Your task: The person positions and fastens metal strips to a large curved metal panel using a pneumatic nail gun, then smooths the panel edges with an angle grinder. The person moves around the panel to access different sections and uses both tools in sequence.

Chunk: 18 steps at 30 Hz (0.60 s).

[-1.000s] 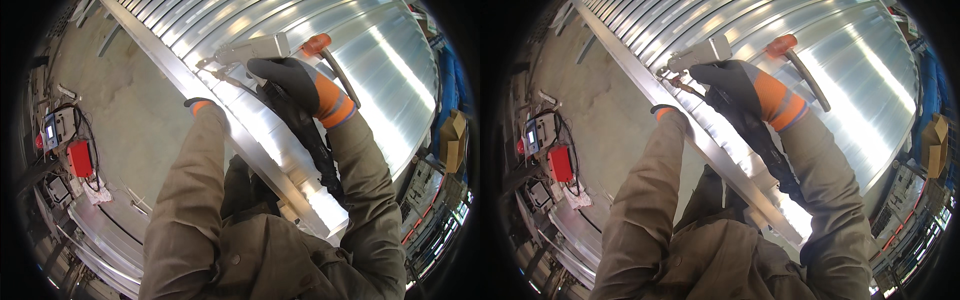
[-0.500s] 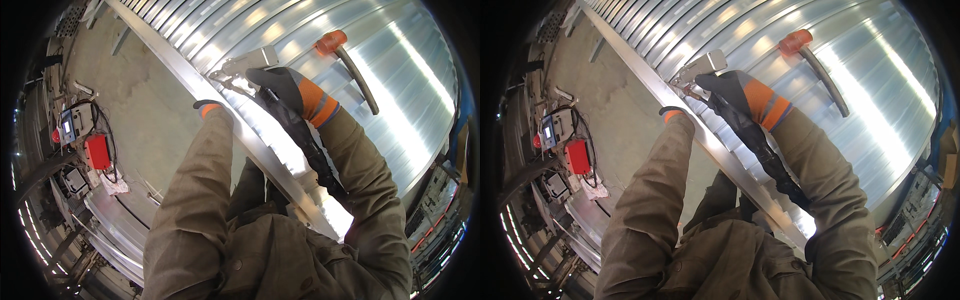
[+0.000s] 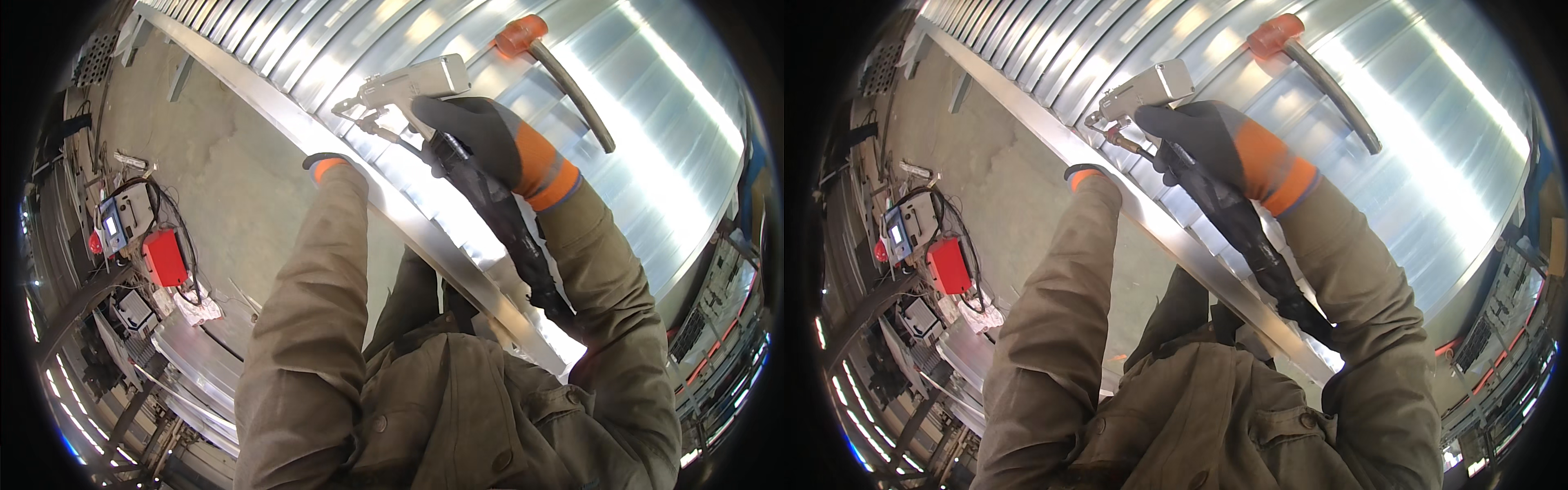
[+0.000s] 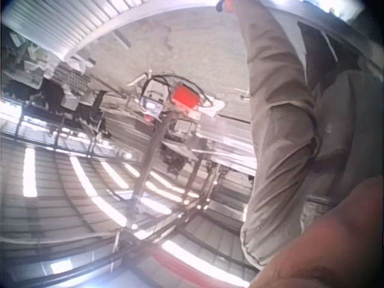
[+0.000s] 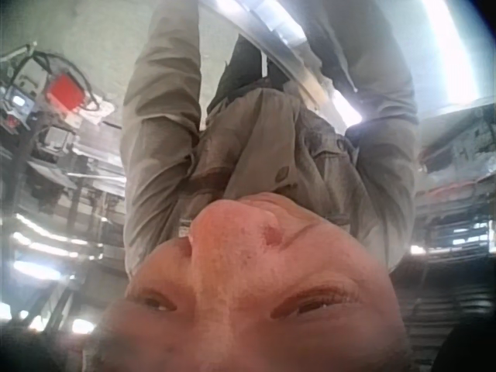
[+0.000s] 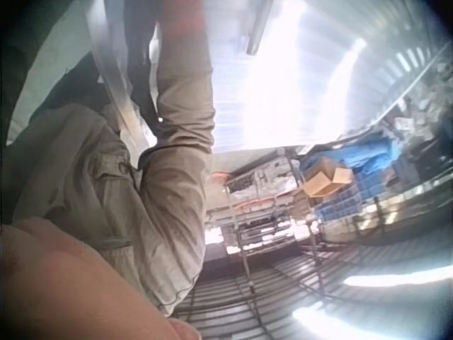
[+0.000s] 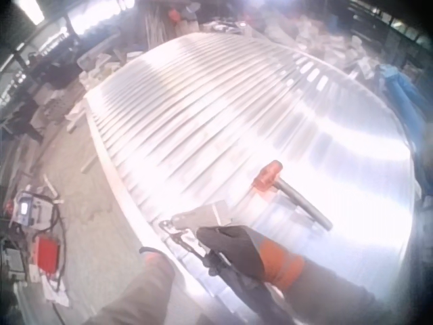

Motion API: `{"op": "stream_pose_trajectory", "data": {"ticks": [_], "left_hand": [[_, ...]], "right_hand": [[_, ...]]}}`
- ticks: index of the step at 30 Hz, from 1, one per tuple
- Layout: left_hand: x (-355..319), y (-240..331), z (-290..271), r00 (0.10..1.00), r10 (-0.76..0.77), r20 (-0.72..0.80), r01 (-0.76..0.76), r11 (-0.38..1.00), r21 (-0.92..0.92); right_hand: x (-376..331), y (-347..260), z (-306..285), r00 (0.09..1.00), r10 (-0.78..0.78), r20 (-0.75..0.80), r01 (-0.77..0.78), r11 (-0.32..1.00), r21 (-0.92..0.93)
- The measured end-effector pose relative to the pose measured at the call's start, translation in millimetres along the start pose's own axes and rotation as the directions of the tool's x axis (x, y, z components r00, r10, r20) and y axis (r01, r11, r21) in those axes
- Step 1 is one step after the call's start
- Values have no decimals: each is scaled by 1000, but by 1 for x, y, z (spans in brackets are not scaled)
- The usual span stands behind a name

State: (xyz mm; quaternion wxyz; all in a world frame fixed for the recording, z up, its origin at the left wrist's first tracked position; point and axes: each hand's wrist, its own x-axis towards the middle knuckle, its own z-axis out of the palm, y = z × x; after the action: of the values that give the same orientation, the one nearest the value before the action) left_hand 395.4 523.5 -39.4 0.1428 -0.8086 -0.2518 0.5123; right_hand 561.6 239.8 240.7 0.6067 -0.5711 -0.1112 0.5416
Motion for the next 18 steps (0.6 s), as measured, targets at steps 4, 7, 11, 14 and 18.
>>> {"op": "stream_pose_trajectory", "data": {"ticks": [4,7,11,14,18], "left_hand": [[-2,-5,-5,1000,13,5,-13,1000,21],[-1,-6,-10,999,36,10,-36,998,45],[0,-10,-12,998,55,7,-56,996,75],[1,-16,-13,997,78,4,-78,991,112],[2,-25,-13,997,79,-3,-78,984,162]], "right_hand": [[-28,6,-6,997,-66,48,66,998,-9],[-48,17,-5,993,-117,21,114,986,118],[-84,26,-8,980,-164,-109,165,986,-1],[-104,32,-17,994,-52,-98,48,998,-51],[-130,47,-22,984,121,-130,-84,962,262]]}}
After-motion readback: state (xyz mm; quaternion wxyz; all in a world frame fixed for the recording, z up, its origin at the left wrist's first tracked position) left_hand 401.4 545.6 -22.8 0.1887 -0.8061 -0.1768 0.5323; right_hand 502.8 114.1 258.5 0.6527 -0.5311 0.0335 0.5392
